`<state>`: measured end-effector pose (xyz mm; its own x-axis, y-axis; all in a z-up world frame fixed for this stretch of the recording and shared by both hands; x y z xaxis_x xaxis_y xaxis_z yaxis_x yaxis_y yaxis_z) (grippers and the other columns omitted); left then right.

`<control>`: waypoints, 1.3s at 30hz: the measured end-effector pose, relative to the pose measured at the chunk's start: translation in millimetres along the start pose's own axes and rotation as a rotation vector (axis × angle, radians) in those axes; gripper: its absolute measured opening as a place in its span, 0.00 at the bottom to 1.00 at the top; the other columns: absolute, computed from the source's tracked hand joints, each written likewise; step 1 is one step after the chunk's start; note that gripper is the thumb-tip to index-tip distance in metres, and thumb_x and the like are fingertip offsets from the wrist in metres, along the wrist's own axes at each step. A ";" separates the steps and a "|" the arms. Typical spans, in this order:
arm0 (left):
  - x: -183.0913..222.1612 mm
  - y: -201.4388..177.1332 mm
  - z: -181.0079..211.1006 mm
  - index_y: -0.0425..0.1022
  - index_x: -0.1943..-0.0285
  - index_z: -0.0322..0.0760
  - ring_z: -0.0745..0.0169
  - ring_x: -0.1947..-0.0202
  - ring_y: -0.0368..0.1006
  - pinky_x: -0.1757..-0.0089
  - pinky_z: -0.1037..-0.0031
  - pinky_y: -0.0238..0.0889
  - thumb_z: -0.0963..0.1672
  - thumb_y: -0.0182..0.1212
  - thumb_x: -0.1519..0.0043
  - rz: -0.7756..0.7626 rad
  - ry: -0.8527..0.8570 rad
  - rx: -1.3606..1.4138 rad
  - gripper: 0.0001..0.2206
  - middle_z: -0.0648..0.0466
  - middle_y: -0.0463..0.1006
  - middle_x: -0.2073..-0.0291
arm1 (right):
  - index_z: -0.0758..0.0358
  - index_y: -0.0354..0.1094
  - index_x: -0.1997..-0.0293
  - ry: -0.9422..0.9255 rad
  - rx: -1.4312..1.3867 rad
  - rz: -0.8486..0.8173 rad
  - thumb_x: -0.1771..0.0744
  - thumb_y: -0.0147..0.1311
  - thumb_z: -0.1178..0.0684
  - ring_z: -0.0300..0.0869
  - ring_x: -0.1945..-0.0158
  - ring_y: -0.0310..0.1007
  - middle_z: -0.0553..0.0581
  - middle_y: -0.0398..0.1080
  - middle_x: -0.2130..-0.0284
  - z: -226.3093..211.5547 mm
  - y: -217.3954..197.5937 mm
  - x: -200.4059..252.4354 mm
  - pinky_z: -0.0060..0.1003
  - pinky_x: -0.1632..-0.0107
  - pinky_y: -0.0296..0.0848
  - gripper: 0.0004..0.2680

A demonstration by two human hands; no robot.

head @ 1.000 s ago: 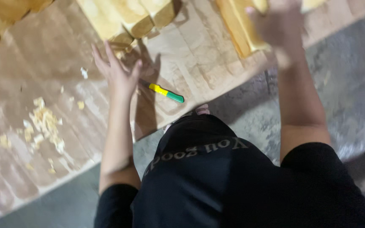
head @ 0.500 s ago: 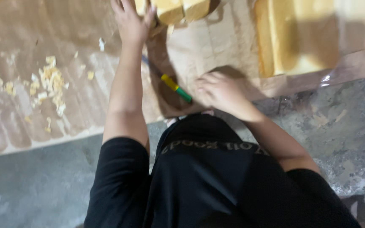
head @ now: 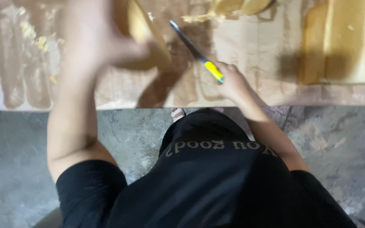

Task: The person uses a knife to scrape the bottom and sides of bread loaves, removes crumbs or crust, and stacks the loaves on a table in a bakery production area.

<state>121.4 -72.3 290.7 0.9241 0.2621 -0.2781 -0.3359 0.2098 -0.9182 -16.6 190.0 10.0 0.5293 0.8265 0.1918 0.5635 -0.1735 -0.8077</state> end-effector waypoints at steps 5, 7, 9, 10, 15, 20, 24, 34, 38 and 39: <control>65.4 33.1 32.7 0.60 0.32 0.35 0.42 0.57 0.76 0.50 0.53 0.65 0.53 0.77 0.53 -0.192 -0.005 0.023 0.42 0.41 0.77 0.60 | 0.61 0.62 0.31 0.020 -0.350 0.116 0.32 0.58 0.52 0.51 0.39 0.73 0.64 0.71 0.41 36.1 -4.8 14.3 0.41 0.40 0.72 0.20; 88.4 23.8 24.8 0.58 0.30 0.35 0.39 0.52 0.73 0.46 0.50 0.61 0.56 0.78 0.52 -0.068 -0.003 -0.066 0.46 0.39 0.75 0.53 | 0.70 0.62 0.31 -0.240 -0.074 0.231 0.27 0.57 0.57 0.57 0.39 0.71 0.70 0.70 0.41 18.3 -23.6 30.4 0.45 0.38 0.69 0.16; 124.3 16.9 6.2 0.56 0.26 0.35 0.35 0.46 0.69 0.47 0.50 0.58 0.58 0.79 0.52 -0.054 -0.148 -0.143 0.50 0.37 0.71 0.46 | 0.62 0.58 0.22 0.239 -0.609 -0.005 0.29 0.55 0.56 0.48 0.63 0.65 0.64 0.69 0.59 45.1 -18.6 43.3 0.40 0.61 0.67 0.23; 133.8 20.4 1.1 0.55 0.25 0.35 0.35 0.44 0.67 0.44 0.50 0.59 0.58 0.80 0.52 -0.031 -0.145 -0.039 0.51 0.37 0.69 0.44 | 0.65 0.60 0.25 0.168 -0.561 0.018 0.30 0.55 0.56 0.45 0.60 0.68 0.61 0.70 0.56 30.9 -30.9 43.7 0.36 0.57 0.69 0.21; 168.4 60.9 -39.4 0.49 0.21 0.34 0.48 0.33 0.67 0.34 0.56 0.65 0.54 0.82 0.47 0.132 -0.211 0.731 0.51 0.46 0.68 0.36 | 0.71 0.64 0.30 -0.365 -0.175 0.165 0.26 0.57 0.58 0.42 0.55 0.71 0.60 0.71 0.56 -65.9 -92.2 65.0 0.34 0.50 0.70 0.15; 163.6 113.9 -39.5 0.58 0.25 0.36 0.49 0.31 0.66 0.31 0.59 0.62 0.50 0.82 0.51 0.233 -0.195 1.063 0.46 0.46 0.69 0.35 | 0.59 0.73 0.36 -0.372 -0.072 0.107 0.29 0.60 0.60 0.40 0.67 0.67 0.56 0.72 0.66 -115.5 -107.9 64.0 0.37 0.66 0.66 0.13; 150.3 127.5 -25.6 0.58 0.25 0.34 0.49 0.30 0.65 0.31 0.59 0.60 0.51 0.84 0.52 0.252 -0.219 1.010 0.48 0.44 0.68 0.35 | 0.53 0.73 0.36 -0.557 0.038 0.163 0.29 0.62 0.59 0.41 0.66 0.70 0.54 0.72 0.64 -146.4 -128.0 70.6 0.37 0.63 0.69 0.13; 216.9 183.2 -57.9 0.47 0.23 0.34 0.41 0.31 0.59 0.33 0.51 0.53 0.49 0.67 0.36 0.756 -0.861 1.157 0.38 0.37 0.62 0.32 | 0.66 0.67 0.32 -0.231 -0.237 0.255 0.27 0.55 0.58 0.42 0.56 0.73 0.62 0.74 0.54 -25.1 -127.7 77.8 0.37 0.53 0.73 0.14; 220.7 180.1 -36.1 0.54 0.25 0.31 0.28 0.28 0.49 0.34 0.39 0.37 0.49 0.66 0.35 0.399 -0.708 0.132 0.34 0.32 0.56 0.28 | 0.63 0.70 0.45 -0.144 -0.252 0.096 0.26 0.54 0.57 0.36 0.61 0.74 0.57 0.75 0.62 -5.5 -94.9 85.5 0.29 0.58 0.71 0.05; 213.8 179.4 -26.0 0.56 0.25 0.31 0.26 0.28 0.49 0.34 0.37 0.35 0.50 0.65 0.36 0.343 -0.623 -0.067 0.34 0.33 0.57 0.29 | 0.62 0.72 0.52 -0.277 -0.174 0.076 0.26 0.53 0.58 0.36 0.60 0.74 0.57 0.75 0.63 -18.8 -91.5 87.9 0.29 0.56 0.71 0.02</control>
<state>263.4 -3.1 59.1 0.4855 0.7966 -0.3603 -0.5589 -0.0341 -0.8285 -9.7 268.5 111.3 0.3951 0.9176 -0.0434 0.6416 -0.3095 -0.7018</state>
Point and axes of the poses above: each hand's wrist, its own x-axis away from the middle knuckle, its own y-axis out of the palm, z = x × y, the point moved 8 cm from there along -x, towards the middle knuckle
